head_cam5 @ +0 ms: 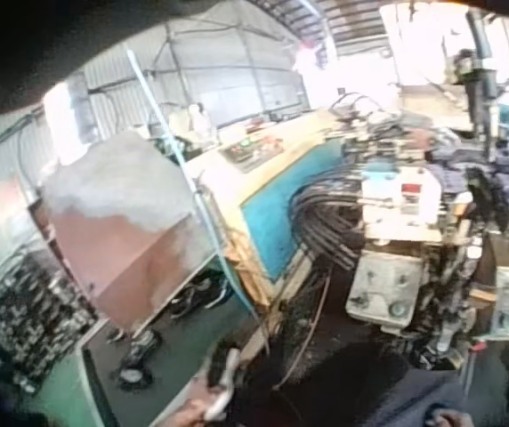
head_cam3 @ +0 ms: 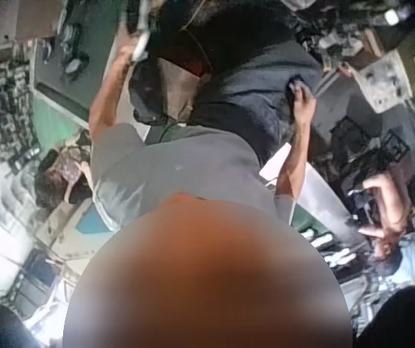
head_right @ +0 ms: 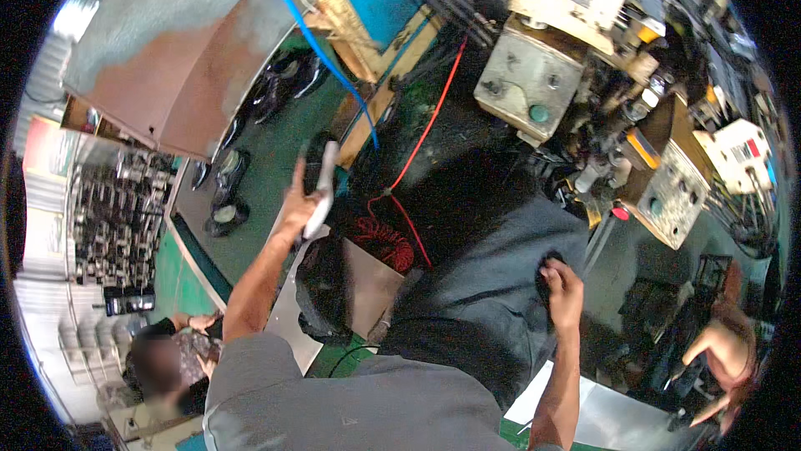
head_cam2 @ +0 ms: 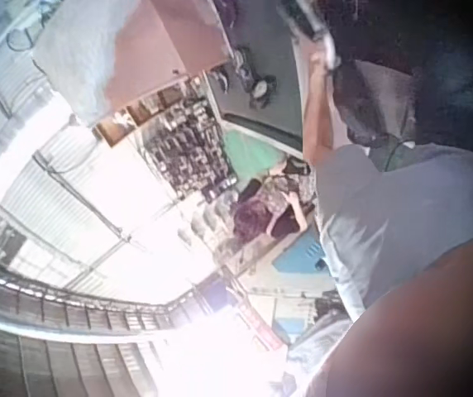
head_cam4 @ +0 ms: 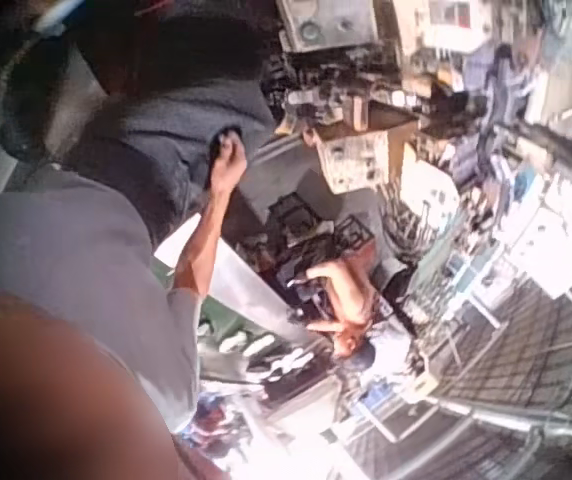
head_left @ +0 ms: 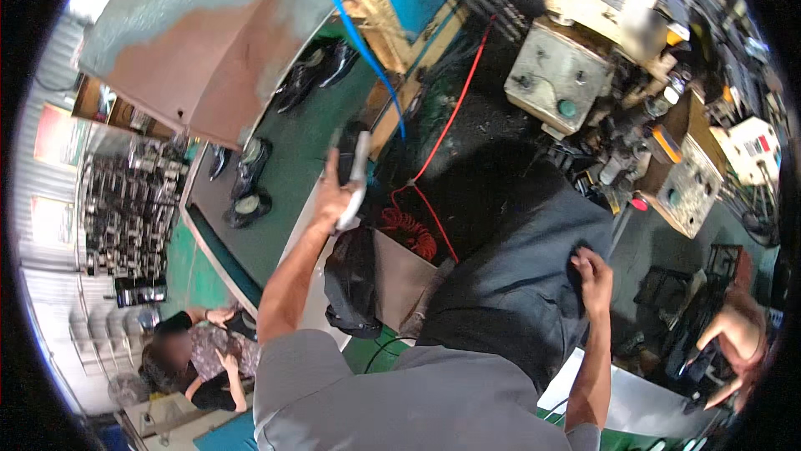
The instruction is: Operating a shoe lasting machine to shape and attach the upper part of the shoe to the last.
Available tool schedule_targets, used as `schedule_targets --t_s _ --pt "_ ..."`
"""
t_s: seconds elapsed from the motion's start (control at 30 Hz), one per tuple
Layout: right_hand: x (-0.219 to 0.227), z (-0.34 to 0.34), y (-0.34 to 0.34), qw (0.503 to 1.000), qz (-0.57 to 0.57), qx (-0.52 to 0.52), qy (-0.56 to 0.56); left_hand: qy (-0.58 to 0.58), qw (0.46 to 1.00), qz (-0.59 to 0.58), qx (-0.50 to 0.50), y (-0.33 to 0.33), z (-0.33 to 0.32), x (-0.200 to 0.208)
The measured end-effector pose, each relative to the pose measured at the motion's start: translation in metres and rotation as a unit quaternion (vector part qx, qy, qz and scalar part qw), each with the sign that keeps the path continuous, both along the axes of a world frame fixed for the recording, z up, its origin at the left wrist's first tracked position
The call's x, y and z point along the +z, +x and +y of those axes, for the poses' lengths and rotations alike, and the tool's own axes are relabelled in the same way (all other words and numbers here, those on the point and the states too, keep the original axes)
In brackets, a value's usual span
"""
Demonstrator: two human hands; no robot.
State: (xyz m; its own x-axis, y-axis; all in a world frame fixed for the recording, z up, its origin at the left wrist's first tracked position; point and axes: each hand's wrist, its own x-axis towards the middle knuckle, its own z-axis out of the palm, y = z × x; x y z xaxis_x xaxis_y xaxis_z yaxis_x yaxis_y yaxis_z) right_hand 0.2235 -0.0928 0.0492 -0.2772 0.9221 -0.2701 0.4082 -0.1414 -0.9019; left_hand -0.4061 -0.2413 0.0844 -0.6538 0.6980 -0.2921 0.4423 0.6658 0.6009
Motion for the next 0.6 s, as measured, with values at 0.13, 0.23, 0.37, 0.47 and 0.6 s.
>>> schedule_targets --t_s 0.13,0.23,0.37,0.47,0.6 --pt "0.000 -0.003 0.008 0.973 0.152 -0.144 -0.094 -0.225 0.899 0.373 0.039 -0.090 -0.100 -0.022" --pt "-0.002 0.001 0.004 0.971 0.142 -0.162 -0.107 -0.359 0.866 0.349 -0.001 -0.122 -0.177 -0.058" --pt "0.000 0.006 0.002 0.981 0.084 -0.145 -0.093 -0.408 0.877 0.250 0.039 -0.136 -0.207 -0.073" --pt "0.016 0.003 0.006 0.989 0.031 -0.118 -0.079 -0.479 0.840 0.252 0.042 -0.158 -0.161 -0.069" --pt "0.026 0.003 0.003 0.993 0.028 -0.088 -0.078 -0.438 0.874 0.197 0.081 -0.178 -0.091 -0.043"
